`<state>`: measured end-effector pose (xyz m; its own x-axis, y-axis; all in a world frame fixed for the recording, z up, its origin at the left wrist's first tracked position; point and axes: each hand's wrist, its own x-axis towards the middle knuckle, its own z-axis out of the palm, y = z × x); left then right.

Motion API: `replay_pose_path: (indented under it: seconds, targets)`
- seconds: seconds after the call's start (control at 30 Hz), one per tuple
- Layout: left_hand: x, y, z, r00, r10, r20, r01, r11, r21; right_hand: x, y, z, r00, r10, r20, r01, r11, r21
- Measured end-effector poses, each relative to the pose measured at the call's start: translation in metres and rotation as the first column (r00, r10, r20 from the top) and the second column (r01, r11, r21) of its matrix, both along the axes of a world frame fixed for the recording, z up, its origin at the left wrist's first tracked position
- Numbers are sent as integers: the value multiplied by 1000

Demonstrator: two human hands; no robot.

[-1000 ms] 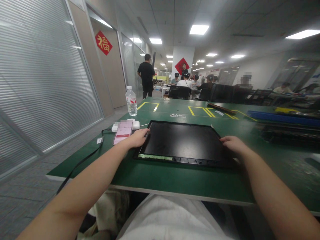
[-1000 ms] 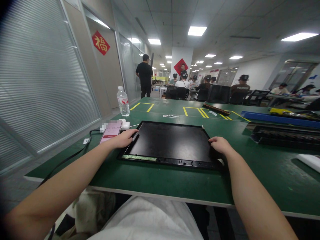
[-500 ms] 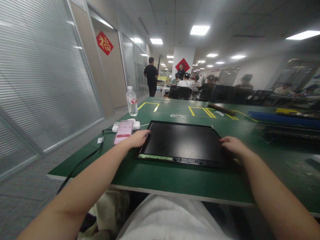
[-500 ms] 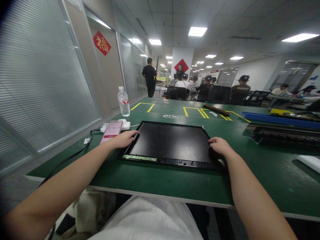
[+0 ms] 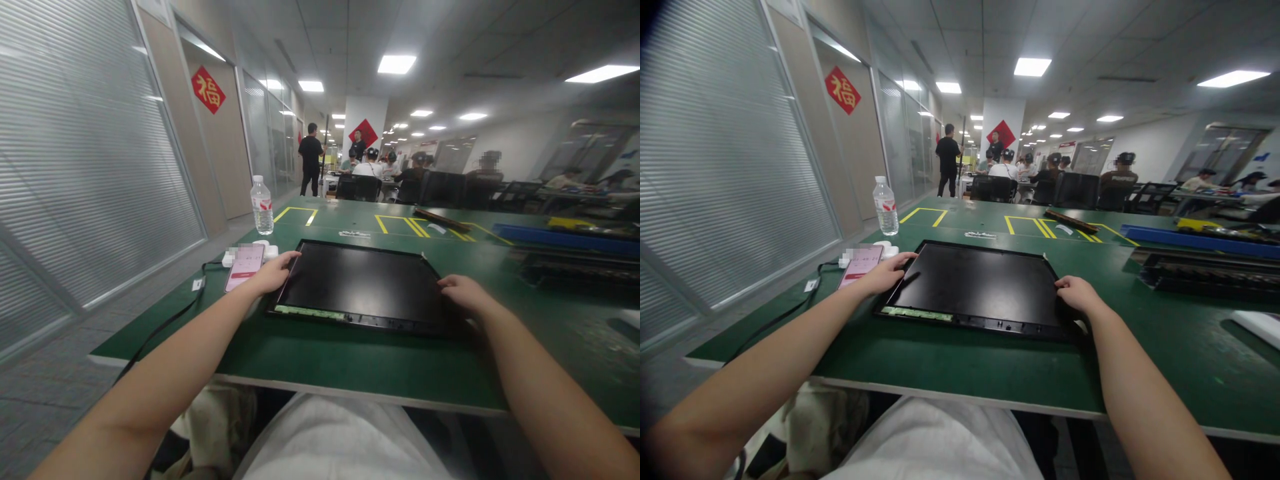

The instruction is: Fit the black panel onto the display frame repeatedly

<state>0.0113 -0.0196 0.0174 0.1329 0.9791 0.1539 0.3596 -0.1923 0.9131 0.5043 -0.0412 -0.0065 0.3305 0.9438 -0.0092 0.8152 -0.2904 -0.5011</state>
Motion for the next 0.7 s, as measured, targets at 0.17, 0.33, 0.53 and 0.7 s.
replay_pose_path:
  seconds: [0.17, 0.33, 0.53, 0.7]
  targets:
    - [11, -7, 11, 951, 93, 295, -48, 987, -156, 0, 0, -2, 1000, -2, 13, 2, 1000, 9]
    - [15, -10, 16, 907, 181, 380, -105, 971, -214, 0, 1, -3, 1000, 11, 29, -12, 1000, 15]
    - [19, -11, 20, 870, 292, 397, -197, 945, -263, -1, 1, -5, 999, 22, 31, -23, 999, 23]
    - [21, -13, 22, 876, 354, 328, -251, 914, -317, -3, 0, -7, 1000, 30, -4, -30, 999, 12]
